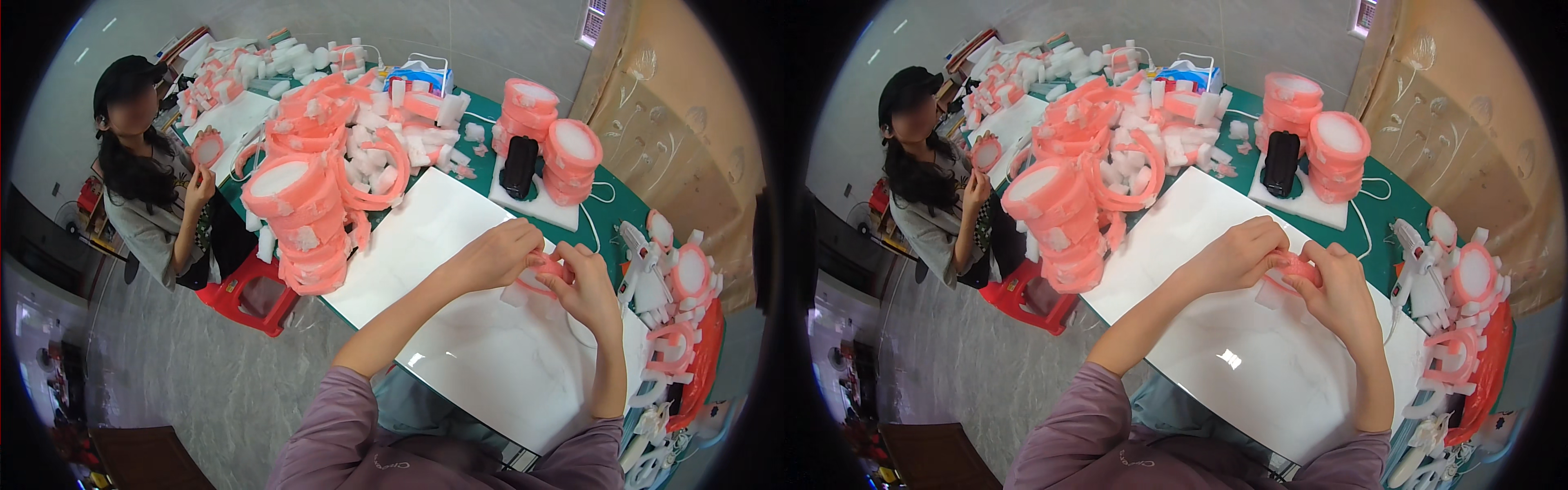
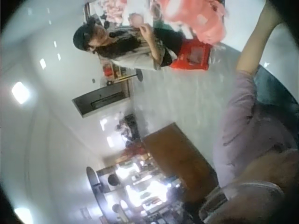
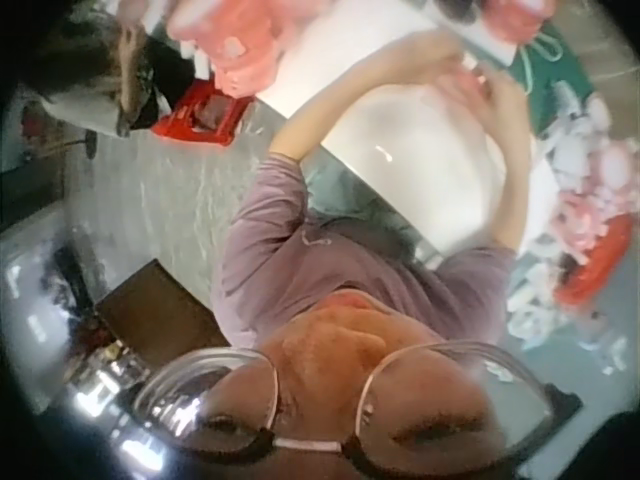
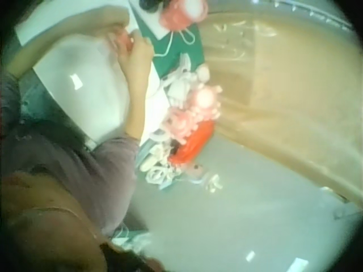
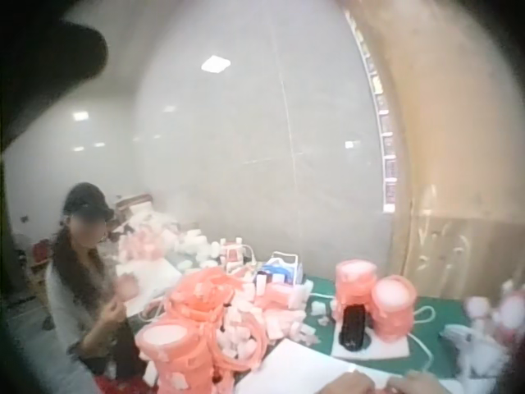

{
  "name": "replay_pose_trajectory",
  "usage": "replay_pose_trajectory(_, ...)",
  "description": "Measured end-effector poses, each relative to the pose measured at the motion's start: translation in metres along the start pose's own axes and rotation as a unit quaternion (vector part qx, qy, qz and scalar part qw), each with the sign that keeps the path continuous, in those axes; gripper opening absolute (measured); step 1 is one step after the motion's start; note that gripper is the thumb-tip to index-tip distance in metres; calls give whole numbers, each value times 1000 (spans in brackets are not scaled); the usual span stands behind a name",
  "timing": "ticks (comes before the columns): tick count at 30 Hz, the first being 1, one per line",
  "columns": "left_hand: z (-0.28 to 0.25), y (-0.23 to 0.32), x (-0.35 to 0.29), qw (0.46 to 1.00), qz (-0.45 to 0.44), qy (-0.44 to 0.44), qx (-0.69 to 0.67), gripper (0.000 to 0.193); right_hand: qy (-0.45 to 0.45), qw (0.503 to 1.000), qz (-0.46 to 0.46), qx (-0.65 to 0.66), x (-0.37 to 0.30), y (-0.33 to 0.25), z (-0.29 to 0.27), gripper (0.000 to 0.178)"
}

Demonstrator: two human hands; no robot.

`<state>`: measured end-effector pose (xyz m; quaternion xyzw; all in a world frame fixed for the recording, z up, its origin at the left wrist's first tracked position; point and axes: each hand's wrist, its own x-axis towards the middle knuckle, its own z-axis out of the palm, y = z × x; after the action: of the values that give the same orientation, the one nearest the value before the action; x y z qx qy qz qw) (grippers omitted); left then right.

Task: Assembling pink foam and plastic components using a hot glue gun.

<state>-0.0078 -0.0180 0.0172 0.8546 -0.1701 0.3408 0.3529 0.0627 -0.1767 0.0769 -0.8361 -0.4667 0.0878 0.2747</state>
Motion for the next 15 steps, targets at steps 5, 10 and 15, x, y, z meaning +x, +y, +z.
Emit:
replay_pose_trajectory(5, 0, 0, -2, 1000, -1, 1, 12, 14, 6, 1000, -13, -3, 0, 2, 4, 27)
replay_pose_trajectory(10, -1, 1, -2, 1000, -21, -2, -13, 13, 41, 997, -63, -11, 0, 7, 7, 28)
replay_pose_trajectory(15, -1, 1, -3, 1000, -20, 0, -16, 12, 14, 1000, -22, -5, 2, 1, 3, 27)
